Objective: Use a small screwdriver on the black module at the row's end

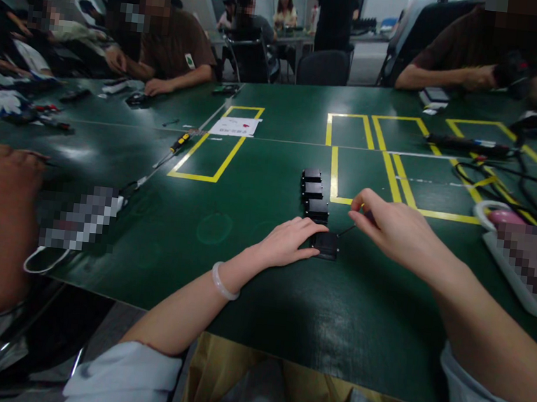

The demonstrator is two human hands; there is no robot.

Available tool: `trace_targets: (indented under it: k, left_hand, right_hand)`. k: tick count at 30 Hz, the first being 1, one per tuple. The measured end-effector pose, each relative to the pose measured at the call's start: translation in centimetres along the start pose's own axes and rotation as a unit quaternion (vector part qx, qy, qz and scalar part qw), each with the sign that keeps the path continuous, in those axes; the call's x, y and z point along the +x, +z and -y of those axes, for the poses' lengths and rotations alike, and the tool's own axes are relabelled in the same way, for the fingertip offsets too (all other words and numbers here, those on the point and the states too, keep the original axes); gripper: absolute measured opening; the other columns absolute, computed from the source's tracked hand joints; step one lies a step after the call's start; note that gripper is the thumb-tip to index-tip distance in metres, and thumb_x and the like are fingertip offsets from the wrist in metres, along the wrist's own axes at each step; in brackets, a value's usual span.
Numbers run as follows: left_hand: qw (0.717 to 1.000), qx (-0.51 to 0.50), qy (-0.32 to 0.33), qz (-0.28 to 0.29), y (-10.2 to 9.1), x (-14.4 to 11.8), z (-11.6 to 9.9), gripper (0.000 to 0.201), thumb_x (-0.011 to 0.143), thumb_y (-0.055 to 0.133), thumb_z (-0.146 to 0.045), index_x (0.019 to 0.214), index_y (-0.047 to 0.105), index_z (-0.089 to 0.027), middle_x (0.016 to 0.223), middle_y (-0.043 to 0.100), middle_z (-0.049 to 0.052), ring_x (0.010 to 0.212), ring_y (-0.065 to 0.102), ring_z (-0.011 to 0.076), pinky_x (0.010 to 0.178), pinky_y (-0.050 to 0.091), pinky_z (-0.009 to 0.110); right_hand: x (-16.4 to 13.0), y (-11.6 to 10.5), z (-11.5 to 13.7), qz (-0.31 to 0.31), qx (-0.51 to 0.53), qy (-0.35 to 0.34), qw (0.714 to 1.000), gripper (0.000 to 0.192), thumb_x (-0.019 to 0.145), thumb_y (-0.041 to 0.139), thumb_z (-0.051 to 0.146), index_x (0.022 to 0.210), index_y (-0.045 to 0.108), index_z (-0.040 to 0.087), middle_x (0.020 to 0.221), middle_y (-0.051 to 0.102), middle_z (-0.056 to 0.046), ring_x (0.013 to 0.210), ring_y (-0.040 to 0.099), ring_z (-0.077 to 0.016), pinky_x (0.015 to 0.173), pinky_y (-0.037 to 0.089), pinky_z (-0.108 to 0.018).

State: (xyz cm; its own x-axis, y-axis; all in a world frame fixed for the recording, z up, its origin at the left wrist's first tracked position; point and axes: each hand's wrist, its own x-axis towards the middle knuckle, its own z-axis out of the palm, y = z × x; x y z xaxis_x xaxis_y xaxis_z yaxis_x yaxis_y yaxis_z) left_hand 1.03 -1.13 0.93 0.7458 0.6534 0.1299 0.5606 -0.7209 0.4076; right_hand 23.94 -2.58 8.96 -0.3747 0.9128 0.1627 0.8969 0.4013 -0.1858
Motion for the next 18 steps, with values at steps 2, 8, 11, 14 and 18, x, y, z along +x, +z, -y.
trace_targets:
  k: [2, 8, 11, 14, 18]
  left_hand:
    - [1.0, -0.001, 0.0, -0.001, 0.0, 0.01, -0.02, 0.042, 0.094, 0.054, -0.039, 0.134, 0.044, -0.026, 0.121, 0.055, 0.007, 0.107, 0.053, 0.0232, 0.091, 0.045, 0.037]
    - [1.0, 0.001, -0.005, 0.0, 0.04, 0.06, -0.03, 0.041, 0.094, 0.054, -0.039, 0.133, 0.045, -0.026, 0.121, 0.055, 0.007, 0.107, 0.053, 0.0235, 0.091, 0.046, 0.038]
    - [1.0, 0.001, -0.004, 0.001, -0.01, 0.05, -0.05, 0.042, 0.094, 0.053, -0.039, 0.133, 0.044, -0.027, 0.12, 0.056, 0.007, 0.106, 0.053, 0.0234, 0.091, 0.046, 0.037]
    - [1.0, 0.001, -0.002, -0.001, -0.02, 0.04, -0.05, 0.042, 0.094, 0.054, -0.039, 0.133, 0.045, -0.026, 0.12, 0.056, 0.007, 0.106, 0.053, 0.023, 0.091, 0.046, 0.037]
    - [1.0, -0.001, -0.003, 0.001, 0.07, 0.03, 0.02, 0.042, 0.094, 0.054, -0.039, 0.133, 0.044, -0.026, 0.121, 0.056, 0.007, 0.107, 0.053, 0.023, 0.092, 0.045, 0.037]
  right_hand:
    - [-0.04, 0.02, -0.1, -0.004, 0.009, -0.012, 1.0, 0.019, 0.093, 0.041, 0.035, 0.102, 0.049, 0.021, 0.069, 0.063, -0.001, 0.058, 0.055, -0.0173, 0.051, 0.025, -0.027]
    - [-0.13, -0.16, 0.11, -0.008, 0.014, -0.014, 1.0, 0.018, 0.091, 0.044, 0.035, 0.103, 0.048, 0.021, 0.073, 0.064, -0.002, 0.06, 0.055, -0.0167, 0.052, 0.027, -0.027]
    - [-0.09, -0.13, 0.18, -0.004, 0.011, 0.001, 1.0, 0.023, 0.093, 0.041, 0.043, 0.1, 0.048, 0.022, 0.072, 0.064, -0.002, 0.062, 0.057, -0.0181, 0.052, 0.028, -0.027]
    - [-0.05, 0.01, 0.02, -0.004, -0.005, 0.005, 1.0, 0.023, 0.095, 0.039, 0.043, 0.098, 0.049, 0.022, 0.068, 0.062, -0.001, 0.06, 0.056, -0.0189, 0.052, 0.027, -0.027]
    - [-0.05, 0.1, -0.14, -0.006, 0.001, -0.006, 1.0, 0.018, 0.093, 0.041, 0.034, 0.103, 0.048, 0.022, 0.071, 0.062, -0.001, 0.059, 0.055, -0.0181, 0.052, 0.027, -0.027]
